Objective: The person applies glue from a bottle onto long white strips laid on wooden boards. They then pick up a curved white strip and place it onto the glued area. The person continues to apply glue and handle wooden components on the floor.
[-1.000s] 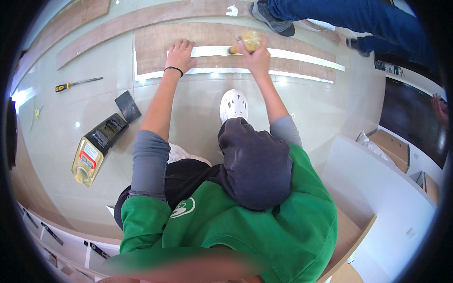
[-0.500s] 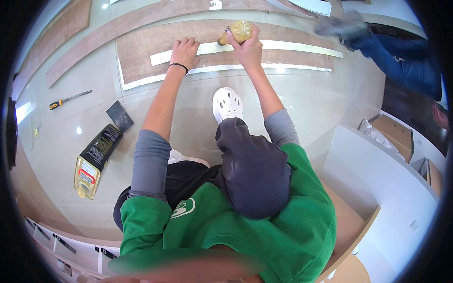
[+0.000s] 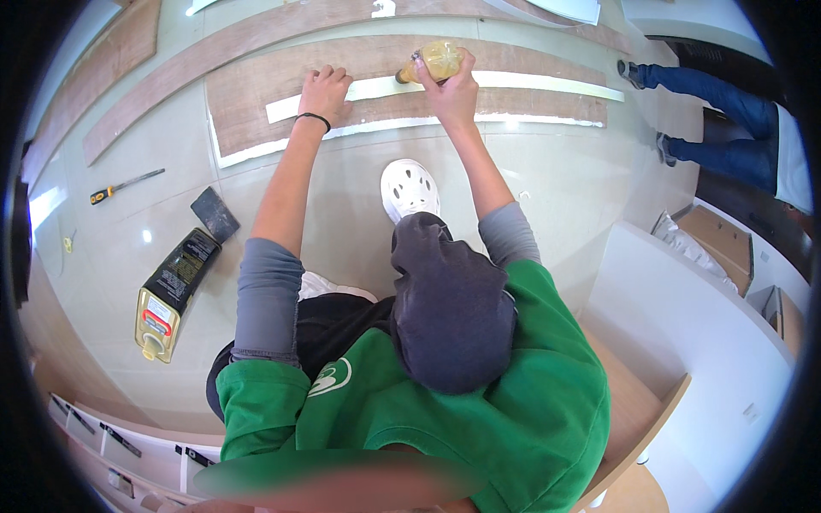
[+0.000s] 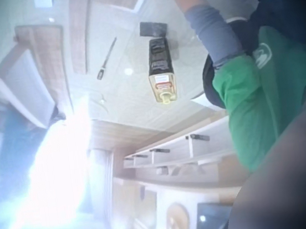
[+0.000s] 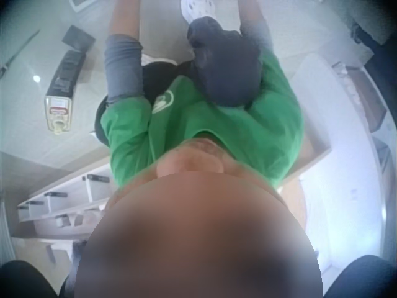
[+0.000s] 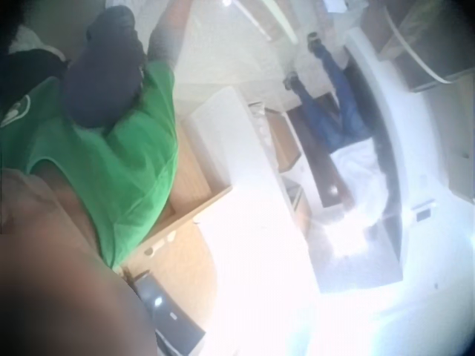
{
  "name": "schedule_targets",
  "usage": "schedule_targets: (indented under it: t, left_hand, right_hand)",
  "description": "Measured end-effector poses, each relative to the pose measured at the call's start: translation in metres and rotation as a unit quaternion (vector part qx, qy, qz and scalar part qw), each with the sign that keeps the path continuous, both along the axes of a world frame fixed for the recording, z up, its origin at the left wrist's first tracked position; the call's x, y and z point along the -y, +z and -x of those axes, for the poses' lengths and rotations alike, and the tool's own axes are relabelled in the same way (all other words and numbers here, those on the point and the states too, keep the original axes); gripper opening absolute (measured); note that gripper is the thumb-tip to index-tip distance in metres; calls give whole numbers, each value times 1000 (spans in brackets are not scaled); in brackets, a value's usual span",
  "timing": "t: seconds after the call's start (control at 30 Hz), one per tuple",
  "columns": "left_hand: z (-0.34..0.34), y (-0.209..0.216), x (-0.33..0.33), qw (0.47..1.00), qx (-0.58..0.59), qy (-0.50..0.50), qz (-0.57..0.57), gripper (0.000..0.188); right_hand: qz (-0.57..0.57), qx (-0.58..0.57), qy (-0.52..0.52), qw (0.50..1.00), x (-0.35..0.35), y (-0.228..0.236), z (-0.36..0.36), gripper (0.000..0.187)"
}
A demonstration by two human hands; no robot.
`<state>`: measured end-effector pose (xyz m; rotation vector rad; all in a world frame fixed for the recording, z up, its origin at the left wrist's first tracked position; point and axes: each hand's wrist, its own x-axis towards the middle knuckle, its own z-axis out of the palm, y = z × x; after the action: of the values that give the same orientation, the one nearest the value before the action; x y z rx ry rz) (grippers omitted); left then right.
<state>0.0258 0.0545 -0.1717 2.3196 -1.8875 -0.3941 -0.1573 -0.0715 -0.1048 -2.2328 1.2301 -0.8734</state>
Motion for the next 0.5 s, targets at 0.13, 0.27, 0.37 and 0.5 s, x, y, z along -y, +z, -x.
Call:
schedule_targets:
  t: [0.13,0.27,0.37,0.5]
  left_hand:
    - [0,2,2,1000,-2,0,-9,35]
    - [-1,5,3,1000,-2,-3,-8,35]
    - [-2,6,6,1000,-9,-8,-15,36]
    - [0,8,7,1000,-15,-5,-23,39]
  right_hand:
    - [14,-22,-40,999,24,4,21,66]
    - [14,-51,-112,992,65,8,71,66]
    - [19,-49,-178,983,98,7,111,66]
    - [17,69,-241,968,123,15,155,66]
